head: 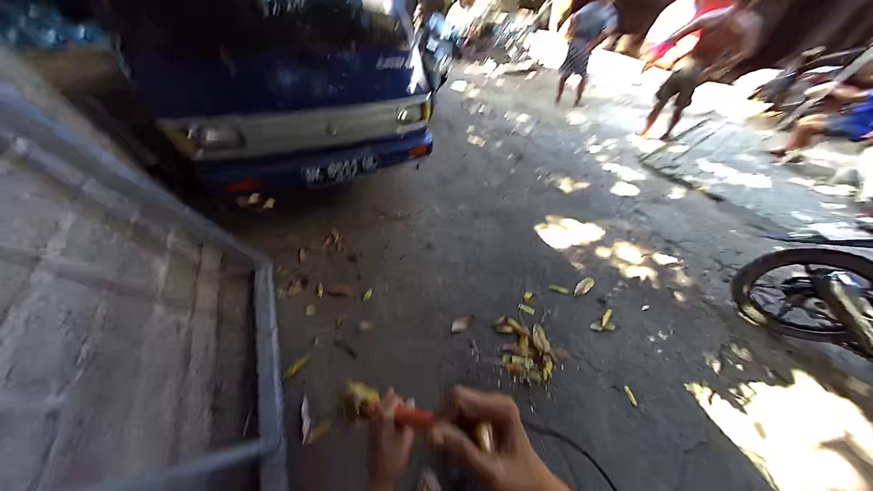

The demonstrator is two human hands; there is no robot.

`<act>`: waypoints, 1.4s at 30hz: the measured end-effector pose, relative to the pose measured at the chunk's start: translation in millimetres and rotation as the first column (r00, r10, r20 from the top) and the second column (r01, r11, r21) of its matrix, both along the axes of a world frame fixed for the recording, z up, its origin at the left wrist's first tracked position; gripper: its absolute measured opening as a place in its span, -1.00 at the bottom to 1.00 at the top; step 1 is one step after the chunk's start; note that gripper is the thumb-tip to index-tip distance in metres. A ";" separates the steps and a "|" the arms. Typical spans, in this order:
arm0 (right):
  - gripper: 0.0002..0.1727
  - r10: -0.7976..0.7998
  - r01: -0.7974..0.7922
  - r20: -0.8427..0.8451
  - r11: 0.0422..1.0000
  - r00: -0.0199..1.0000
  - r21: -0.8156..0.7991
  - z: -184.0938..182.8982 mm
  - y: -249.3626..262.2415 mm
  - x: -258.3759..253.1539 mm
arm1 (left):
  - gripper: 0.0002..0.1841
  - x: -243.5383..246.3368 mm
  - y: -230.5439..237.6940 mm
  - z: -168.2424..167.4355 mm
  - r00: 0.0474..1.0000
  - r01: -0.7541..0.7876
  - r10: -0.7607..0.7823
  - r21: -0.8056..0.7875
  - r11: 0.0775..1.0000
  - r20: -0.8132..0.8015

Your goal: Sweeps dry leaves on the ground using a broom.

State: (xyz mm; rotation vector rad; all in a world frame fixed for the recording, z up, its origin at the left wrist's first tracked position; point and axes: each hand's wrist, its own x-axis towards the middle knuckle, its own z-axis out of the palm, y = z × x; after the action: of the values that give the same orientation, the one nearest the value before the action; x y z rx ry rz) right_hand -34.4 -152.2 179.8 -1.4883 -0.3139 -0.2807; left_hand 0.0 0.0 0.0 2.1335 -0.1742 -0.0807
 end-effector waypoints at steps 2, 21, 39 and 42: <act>-0.78 0.095 -0.098 -0.085 0.995 0.992 -0.021 -57.2 12.7 19.5 | -0.70 16.4 31.9 -33.3 0.994 -0.012 0.020 0.083 0.996 -0.105; -0.86 -0.018 0.022 0.016 0.949 1.000 -0.314 36.3 -45.6 56.5 | -0.74 75.0 -85.4 30.4 0.953 0.165 -0.205 -0.185 0.969 -0.224; -0.74 0.104 -0.073 0.052 0.909 0.993 -0.411 4.5 -35.0 142.5 | -0.72 148.8 -103.3 -9.7 0.978 0.044 -0.108 -0.329 0.943 -0.178; -0.77 0.108 -0.086 0.056 0.950 0.993 -0.302 24.4 -30.3 162.8 | -0.73 174.9 -60.2 24.3 0.984 0.035 -0.068 -0.199 0.979 -0.165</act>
State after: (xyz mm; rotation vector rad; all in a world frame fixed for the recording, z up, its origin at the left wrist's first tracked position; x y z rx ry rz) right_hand 128.4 -182.5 204.2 -1.7574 -0.5036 -0.2145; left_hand 174.9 -60.2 24.3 1.9152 -0.1309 -0.2661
